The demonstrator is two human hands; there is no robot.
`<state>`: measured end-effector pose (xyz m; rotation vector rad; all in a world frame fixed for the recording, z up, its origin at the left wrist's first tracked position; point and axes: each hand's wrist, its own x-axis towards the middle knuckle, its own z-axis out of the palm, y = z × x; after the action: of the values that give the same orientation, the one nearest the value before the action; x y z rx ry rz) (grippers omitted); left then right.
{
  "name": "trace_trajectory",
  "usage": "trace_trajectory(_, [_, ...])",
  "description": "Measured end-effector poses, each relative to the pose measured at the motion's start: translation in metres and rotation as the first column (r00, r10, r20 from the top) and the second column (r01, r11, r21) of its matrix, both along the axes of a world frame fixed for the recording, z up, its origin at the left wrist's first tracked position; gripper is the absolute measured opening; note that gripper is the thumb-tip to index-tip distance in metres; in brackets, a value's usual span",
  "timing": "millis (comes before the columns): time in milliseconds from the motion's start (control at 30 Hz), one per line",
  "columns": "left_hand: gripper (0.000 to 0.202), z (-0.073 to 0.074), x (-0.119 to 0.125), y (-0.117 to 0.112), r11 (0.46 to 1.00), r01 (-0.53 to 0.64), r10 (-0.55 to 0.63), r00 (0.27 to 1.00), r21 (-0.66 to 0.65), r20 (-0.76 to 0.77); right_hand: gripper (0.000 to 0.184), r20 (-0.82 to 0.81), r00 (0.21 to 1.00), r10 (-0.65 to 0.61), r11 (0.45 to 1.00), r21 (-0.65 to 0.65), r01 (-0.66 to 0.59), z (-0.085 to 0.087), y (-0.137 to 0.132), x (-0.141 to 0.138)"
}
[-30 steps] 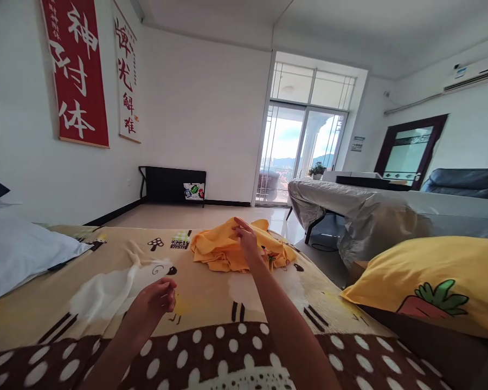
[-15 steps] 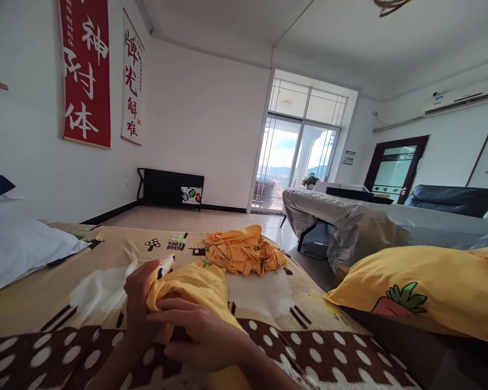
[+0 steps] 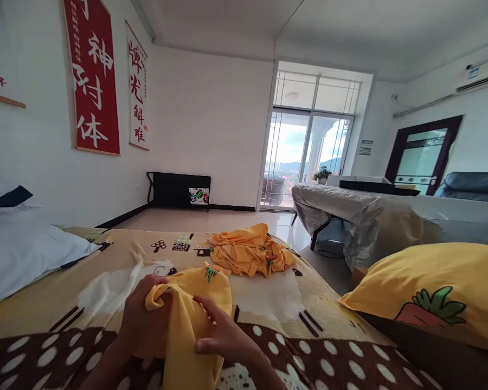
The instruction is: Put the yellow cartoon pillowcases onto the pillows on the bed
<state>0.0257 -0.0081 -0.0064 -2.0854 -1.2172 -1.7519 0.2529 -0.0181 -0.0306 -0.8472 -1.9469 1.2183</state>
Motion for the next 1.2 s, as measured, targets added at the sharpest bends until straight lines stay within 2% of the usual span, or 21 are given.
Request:
trace_trajectory(67, [0.013, -0.001, 0.000, 0.001, 1.000, 0.005, -0.006, 1.000, -0.013, -0.021, 0.088, 0.059, 0.993, -0.099, 0.994, 0.044, 0.097, -0.001, -0.006, -0.010])
trace_trajectory(133, [0.013, -0.001, -0.001, 0.002, 0.999, 0.016, -0.018, 0.999, -0.035, -0.046, 0.074, 0.062, 0.972, -0.224, 0.973, 0.061, 0.221, -0.003, -0.003, -0.014])
trace_trajectory(267, [0.012, 0.008, -0.006, 0.002, 0.981, 0.103, -0.121, 0.988, -0.167, -0.101, 0.054, -0.116, 0.913, -0.392, 0.918, 0.013, 0.396, 0.005, 0.013, 0.001])
trace_trajectory(333, [0.016, 0.017, -0.010, -0.003, 0.936, 0.161, -0.215, 0.966, -0.313, -0.147, 0.045, -0.202, 0.865, -0.460, 0.880, 0.024, 0.474, 0.014, 0.017, 0.015])
trace_trajectory(400, [0.023, 0.027, -0.014, -0.012, 0.838, 0.228, -0.363, 0.911, -0.495, -0.196, 0.037, -0.230, 0.821, -0.523, 0.833, 0.067, 0.549, 0.024, 0.017, 0.027])
trace_trajectory(467, [0.036, 0.035, -0.017, -0.023, 0.677, 0.292, -0.553, 0.808, -0.676, -0.204, 0.035, -0.210, 0.799, -0.564, 0.796, 0.119, 0.593, 0.032, 0.013, 0.036])
trace_trajectory(533, [0.047, 0.040, -0.019, -0.032, 0.497, 0.311, -0.678, 0.722, -0.810, -0.138, 0.035, -0.171, 0.815, -0.553, 0.798, 0.173, 0.578, 0.039, 0.007, 0.041])
trace_trajectory(567, [0.049, 0.042, -0.019, -0.035, 0.435, 0.315, -0.694, 0.715, -0.843, -0.091, 0.036, -0.154, 0.836, -0.527, 0.811, 0.202, 0.549, 0.041, 0.004, 0.042])
trace_trajectory(600, [0.047, 0.043, -0.018, -0.037, 0.409, 0.330, -0.685, 0.727, -0.851, -0.047, 0.037, -0.144, 0.861, -0.489, 0.830, 0.229, 0.509, 0.043, 0.001, 0.042])
trace_trajectory(633, [0.043, 0.044, -0.016, -0.037, 0.420, 0.361, -0.665, 0.747, -0.832, -0.012, 0.037, -0.141, 0.884, -0.446, 0.846, 0.257, 0.468, 0.045, -0.003, 0.042])
trace_trajectory(700, [0.041, 0.042, -0.012, -0.035, 0.511, 0.436, -0.627, 0.779, -0.741, 0.026, 0.036, -0.145, 0.919, -0.367, 0.863, 0.316, 0.394, 0.049, -0.011, 0.039])
trace_trajectory(767, [0.053, 0.037, -0.006, -0.032, 0.600, 0.462, -0.603, 0.798, -0.653, 0.009, 0.033, -0.148, 0.948, -0.283, 0.868, 0.382, 0.318, 0.053, -0.020, 0.034])
trace_trajectory(833, [0.073, 0.030, 0.001, -0.031, 0.640, 0.427, -0.587, 0.808, -0.639, -0.048, 0.030, -0.125, 0.973, -0.193, 0.869, 0.438, 0.229, 0.057, -0.029, 0.029])
trace_trajectory(900, [0.081, 0.023, 0.008, -0.032, 0.639, 0.388, -0.594, 0.798, -0.664, -0.106, 0.029, -0.088, 0.986, -0.138, 0.868, 0.470, 0.163, 0.060, -0.036, 0.025])
trace_trajectory(967, [0.071, 0.018, 0.015, -0.035, 0.645, 0.338, -0.570, 0.810, -0.685, -0.137, 0.030, -0.068, 0.986, -0.152, 0.847, 0.505, 0.166, 0.061, -0.039, 0.022])
trace_trajectory(1100, [0.030, 0.014, 0.017, -0.031, 0.696, 0.225, -0.463, 0.866, -0.681, -0.187, 0.031, -0.113, 0.954, -0.276, 0.756, 0.587, 0.289, 0.056, -0.033, 0.020])
trace_trajectory(1200, [0.017, 0.009, 0.003, -0.015, 0.675, 0.211, -0.485, 0.849, -0.707, -0.210, 0.028, -0.169, 0.908, -0.384, 0.671, 0.624, 0.400, 0.050, -0.024, 0.022])
